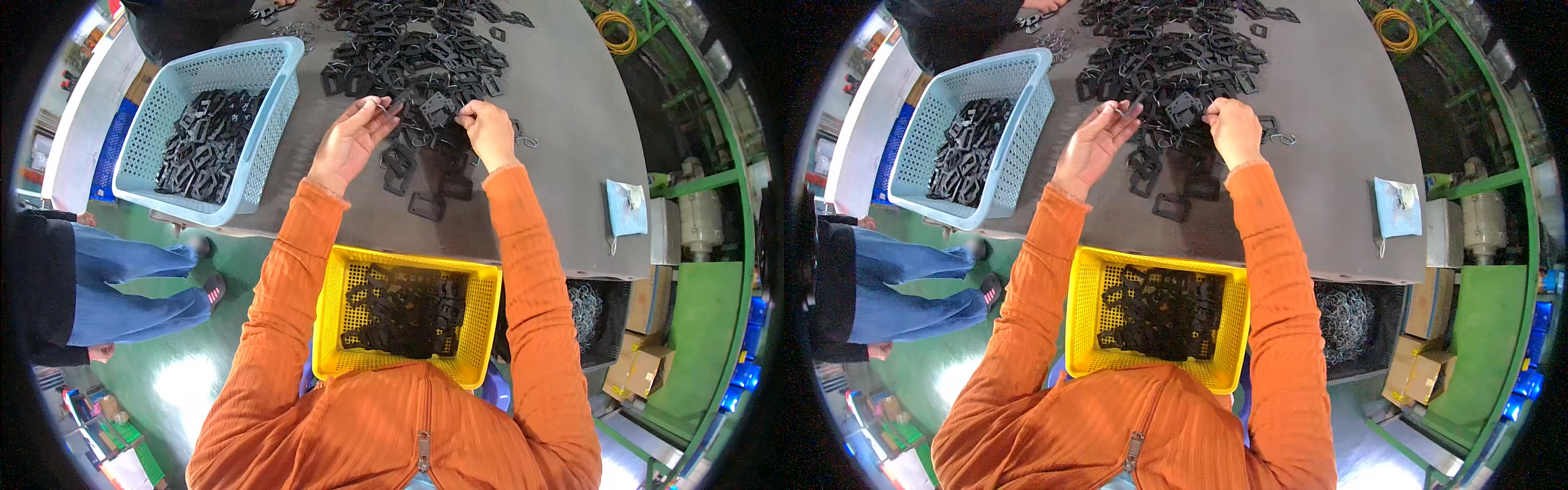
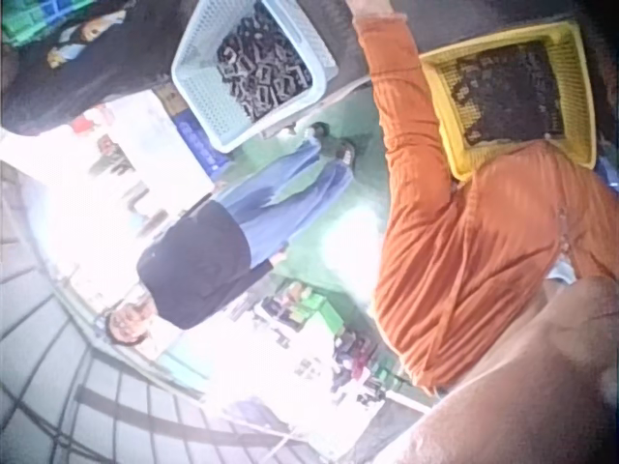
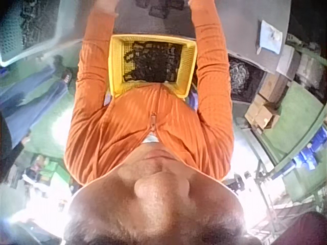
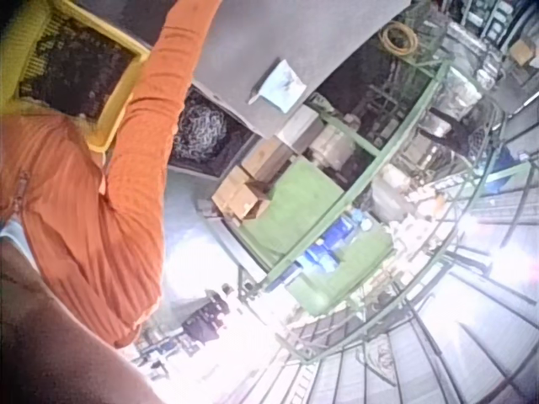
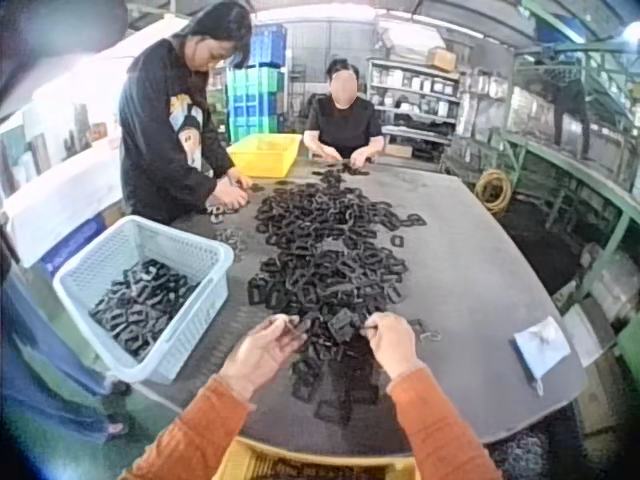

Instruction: The person detaches metal wire clips from black plastic buckles by hand and places the separated plastic buckles into a yellow basket.

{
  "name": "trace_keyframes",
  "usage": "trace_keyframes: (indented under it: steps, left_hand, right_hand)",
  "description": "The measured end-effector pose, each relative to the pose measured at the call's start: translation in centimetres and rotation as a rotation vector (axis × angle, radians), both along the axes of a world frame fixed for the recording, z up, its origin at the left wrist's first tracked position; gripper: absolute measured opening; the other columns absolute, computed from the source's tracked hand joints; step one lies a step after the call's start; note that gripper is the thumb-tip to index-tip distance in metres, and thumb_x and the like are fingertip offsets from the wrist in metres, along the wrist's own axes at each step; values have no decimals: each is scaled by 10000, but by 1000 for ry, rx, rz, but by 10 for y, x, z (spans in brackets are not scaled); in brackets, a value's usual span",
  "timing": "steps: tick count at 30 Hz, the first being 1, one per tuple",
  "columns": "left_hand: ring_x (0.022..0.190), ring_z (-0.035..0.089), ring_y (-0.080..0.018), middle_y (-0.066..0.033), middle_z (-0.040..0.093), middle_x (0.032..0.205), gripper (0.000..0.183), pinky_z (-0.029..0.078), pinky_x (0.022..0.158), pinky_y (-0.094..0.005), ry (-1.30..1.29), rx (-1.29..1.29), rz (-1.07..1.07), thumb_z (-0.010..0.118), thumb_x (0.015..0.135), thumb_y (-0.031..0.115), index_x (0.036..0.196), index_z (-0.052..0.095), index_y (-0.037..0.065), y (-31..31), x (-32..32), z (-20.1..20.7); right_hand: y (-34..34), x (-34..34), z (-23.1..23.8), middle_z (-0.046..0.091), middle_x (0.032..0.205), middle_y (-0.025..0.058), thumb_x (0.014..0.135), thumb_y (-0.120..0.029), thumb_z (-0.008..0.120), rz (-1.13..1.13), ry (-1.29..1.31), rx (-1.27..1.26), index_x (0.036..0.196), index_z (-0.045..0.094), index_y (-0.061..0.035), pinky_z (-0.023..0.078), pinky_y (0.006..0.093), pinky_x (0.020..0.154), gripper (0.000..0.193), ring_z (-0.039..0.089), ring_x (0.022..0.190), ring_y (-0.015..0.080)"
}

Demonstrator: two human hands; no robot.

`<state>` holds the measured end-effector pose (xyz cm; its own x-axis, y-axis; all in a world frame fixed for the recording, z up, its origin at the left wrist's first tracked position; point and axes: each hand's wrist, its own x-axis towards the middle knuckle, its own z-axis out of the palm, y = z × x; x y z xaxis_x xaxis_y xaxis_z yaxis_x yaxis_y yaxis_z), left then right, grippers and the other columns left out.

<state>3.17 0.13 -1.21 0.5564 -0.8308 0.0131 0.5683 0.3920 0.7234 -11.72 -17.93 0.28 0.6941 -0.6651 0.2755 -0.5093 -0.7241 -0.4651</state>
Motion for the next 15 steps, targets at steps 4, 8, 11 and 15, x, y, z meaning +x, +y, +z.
trace_keyframes:
  steps: [4, 8, 11, 15]
  left_hand:
    - [998, 548, -116, -47, 614, 1053, 152, 420, 875, -272, -169, 28, 13, 548, 907, 136, 998, 610, 31, 1, -9, 2]
    - [901, 548, -77, -17, 633, 972, 126, 415, 831, -229, -588, 187, 150, 564, 896, 126, 949, 631, 33, 0, -7, 4]
    - [869, 558, -80, -9, 648, 915, 146, 433, 790, -236, -663, 321, 141, 581, 888, 145, 933, 643, 20, -6, -13, 3]
    - [845, 586, -199, -46, 650, 894, 132, 456, 760, -314, -1386, 509, 506, 652, 806, 168, 895, 675, 73, -13, -17, 1]
  right_hand:
    - [-4, -12, 4, 653, 796, 106, 754, -167, 689, 84, -162, -30, 807, 643, -75, 479, 395, 660, 117, 626, 761, 292]
    - [6, -19, 43, 660, 719, 87, 757, -193, 706, 19, -326, 190, 877, 592, -61, 471, 341, 610, 211, 622, 638, 249]
    - [-2, -26, 71, 663, 760, 100, 770, -228, 692, 16, -165, 82, 900, 586, -76, 480, 360, 662, 226, 631, 714, 275]
    - [-31, -34, 53, 655, 899, 130, 804, -198, 628, 45, 227, 83, 916, 595, -94, 459, 410, 800, 156, 609, 889, 323]
